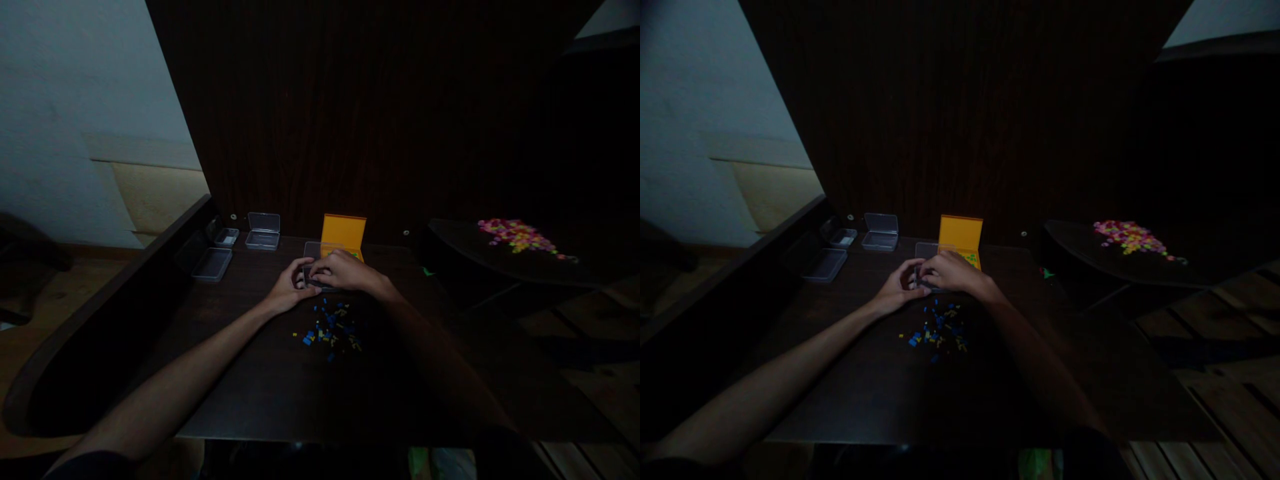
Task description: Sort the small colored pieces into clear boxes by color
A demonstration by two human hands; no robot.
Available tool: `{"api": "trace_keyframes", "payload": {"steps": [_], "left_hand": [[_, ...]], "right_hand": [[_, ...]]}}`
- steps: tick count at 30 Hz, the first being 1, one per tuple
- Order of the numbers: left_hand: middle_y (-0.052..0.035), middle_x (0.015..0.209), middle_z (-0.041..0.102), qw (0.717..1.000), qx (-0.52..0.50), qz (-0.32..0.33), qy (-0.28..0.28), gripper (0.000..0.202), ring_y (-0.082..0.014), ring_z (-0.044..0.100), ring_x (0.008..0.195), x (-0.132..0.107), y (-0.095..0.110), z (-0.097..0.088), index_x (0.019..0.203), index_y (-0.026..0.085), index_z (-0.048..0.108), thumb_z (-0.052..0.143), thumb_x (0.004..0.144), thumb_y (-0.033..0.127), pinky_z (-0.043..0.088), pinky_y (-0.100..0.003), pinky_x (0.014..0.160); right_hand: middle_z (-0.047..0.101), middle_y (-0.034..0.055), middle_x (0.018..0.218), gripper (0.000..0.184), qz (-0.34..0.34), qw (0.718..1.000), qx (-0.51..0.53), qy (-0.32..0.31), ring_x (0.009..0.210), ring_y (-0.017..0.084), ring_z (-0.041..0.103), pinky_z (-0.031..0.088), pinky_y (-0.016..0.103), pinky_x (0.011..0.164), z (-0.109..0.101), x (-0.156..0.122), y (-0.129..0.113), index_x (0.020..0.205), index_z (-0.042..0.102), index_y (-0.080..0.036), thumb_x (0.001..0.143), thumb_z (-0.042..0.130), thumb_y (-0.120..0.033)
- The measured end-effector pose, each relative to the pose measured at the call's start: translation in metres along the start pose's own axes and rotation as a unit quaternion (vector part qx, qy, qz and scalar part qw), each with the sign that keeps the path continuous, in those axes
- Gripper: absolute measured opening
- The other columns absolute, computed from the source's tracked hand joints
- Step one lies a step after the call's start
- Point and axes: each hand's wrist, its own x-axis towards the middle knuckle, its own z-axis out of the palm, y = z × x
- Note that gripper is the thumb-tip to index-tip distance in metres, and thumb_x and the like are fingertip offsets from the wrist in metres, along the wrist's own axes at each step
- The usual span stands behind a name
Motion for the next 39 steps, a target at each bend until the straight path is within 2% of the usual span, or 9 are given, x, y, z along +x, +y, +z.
{"api": "trace_keyframes", "payload": {"steps": [2, 5, 8, 12, 22, 27, 31, 34, 39], "left_hand": [[-0.0096, 0.117, 0.059, 1.0, -0.002, -0.001, 0.005, 0.069, -0.0187, 0.061, 0.101, 0.0, 0.0, 0.0, 0.118, 0.019, 0.047, 0.08, 0.058, 0.016, 0.05, -0.035, 0.088], [-0.0107, 0.122, 0.056, 1.0, -0.011, 0.0, 0.016, 0.07, -0.0194, 0.061, 0.101, 0.0, 0.0, 0.0, 0.117, 0.019, 0.048, 0.081, 0.056, 0.016, 0.049, -0.039, 0.091], [-0.0118, 0.126, 0.053, 1.0, -0.017, 0.001, 0.024, 0.069, -0.0186, 0.061, 0.1, 0.001, -0.001, -0.001, 0.116, 0.019, 0.049, 0.082, 0.055, 0.016, 0.049, -0.038, 0.091], [-0.0112, 0.125, 0.053, 0.999, -0.019, -0.002, 0.033, 0.069, -0.0177, 0.06, 0.099, 0.002, -0.001, -0.002, 0.116, 0.019, 0.05, 0.082, 0.055, 0.016, 0.048, -0.037, 0.092], [-0.0119, 0.124, 0.054, 0.999, -0.027, 0.004, 0.03, 0.069, -0.019, 0.06, 0.101, 0.003, -0.003, -0.003, 0.115, 0.018, 0.049, 0.083, 0.055, 0.019, 0.047, -0.037, 0.094], [-0.0119, 0.125, 0.053, 0.999, -0.02, 0.001, 0.031, 0.07, -0.0177, 0.06, 0.1, 0.002, -0.001, -0.002, 0.116, 0.018, 0.048, 0.082, 0.055, 0.016, 0.047, -0.037, 0.093], [-0.011, 0.124, 0.053, 1.0, -0.016, -0.004, 0.02, 0.068, -0.0179, 0.06, 0.101, 0.0, 0.002, 0.001, 0.116, 0.018, 0.048, 0.081, 0.056, 0.015, 0.049, -0.037, 0.091], [-0.0097, 0.12, 0.056, 1.0, -0.009, 0.002, 0.003, 0.068, -0.0183, 0.059, 0.102, -0.001, 0.002, 0.001, 0.117, 0.019, 0.047, 0.08, 0.058, 0.015, 0.05, -0.035, 0.089], [-0.0049, 0.103, 0.061, 1.0, 0.003, 0.002, -0.016, 0.071, -0.0147, 0.061, 0.093, -0.001, 0.0, 0.001, 0.12, 0.019, 0.045, 0.08, 0.059, 0.016, 0.05, -0.029, 0.083]], "right_hand": [[0.071, 0.0031, 0.079, 0.021, 0.001, 1.0, 0.0, -0.013, 0.069, 0.013, 0.059, 0.035, 0.022, 0.061, -0.009, -0.006, -0.003, 0.096, 0.073, -0.02, 0.081, 0.06, -0.023], [0.07, 0.0009, 0.074, 0.019, 0.001, 0.997, -0.009, -0.076, 0.065, 0.012, 0.057, 0.035, 0.022, 0.058, -0.016, -0.014, -0.011, 0.092, 0.075, -0.022, 0.077, 0.063, -0.021], [0.071, 0.0005, 0.079, 0.02, -0.002, 0.99, -0.041, -0.132, 0.069, 0.013, 0.058, 0.036, 0.022, 0.06, -0.013, -0.017, -0.018, 0.089, 0.075, -0.025, 0.075, 0.062, -0.017], [0.071, 0.0035, 0.084, 0.02, 0.016, 0.984, -0.087, -0.155, 0.079, 0.016, 0.06, 0.038, 0.024, 0.064, -0.004, -0.015, -0.024, 0.088, 0.075, -0.023, 0.075, 0.062, -0.017], [0.068, 0.0069, 0.079, 0.02, 0.007, 0.983, -0.128, -0.13, 0.068, 0.014, 0.055, 0.036, 0.025, 0.06, 0.017, -0.01, -0.026, 0.079, 0.074, -0.018, 0.078, 0.054, -0.015], [0.066, 0.0016, 0.069, 0.018, -0.011, 0.989, -0.05, -0.141, 0.059, 0.011, 0.051, 0.031, 0.023, 0.056, -0.001, -0.014, -0.019, 0.079, 0.073, -0.019, 0.076, 0.056, -0.015], [0.067, 0.0014, 0.072, 0.018, 0.027, 0.998, -0.012, -0.057, 0.06, 0.011, 0.052, 0.031, 0.021, 0.056, -0.015, -0.017, -0.012, 0.089, 0.073, -0.018, 0.079, 0.058, -0.02], [0.068, 0.0027, 0.075, 0.021, 0.04, 0.999, -0.02, -0.007, 0.063, 0.011, 0.053, 0.03, 0.022, 0.058, -0.011, -0.014, -0.01, 0.094, 0.072, -0.018, 0.084, 0.055, -0.024], [0.069, 0.0059, 0.085, 0.023, 0.063, 0.996, -0.061, -0.008, 0.073, 0.015, 0.056, 0.031, 0.024, 0.063, 0.009, -0.005, -0.011, 0.098, 0.072, -0.02, 0.086, 0.052, -0.025]]}}
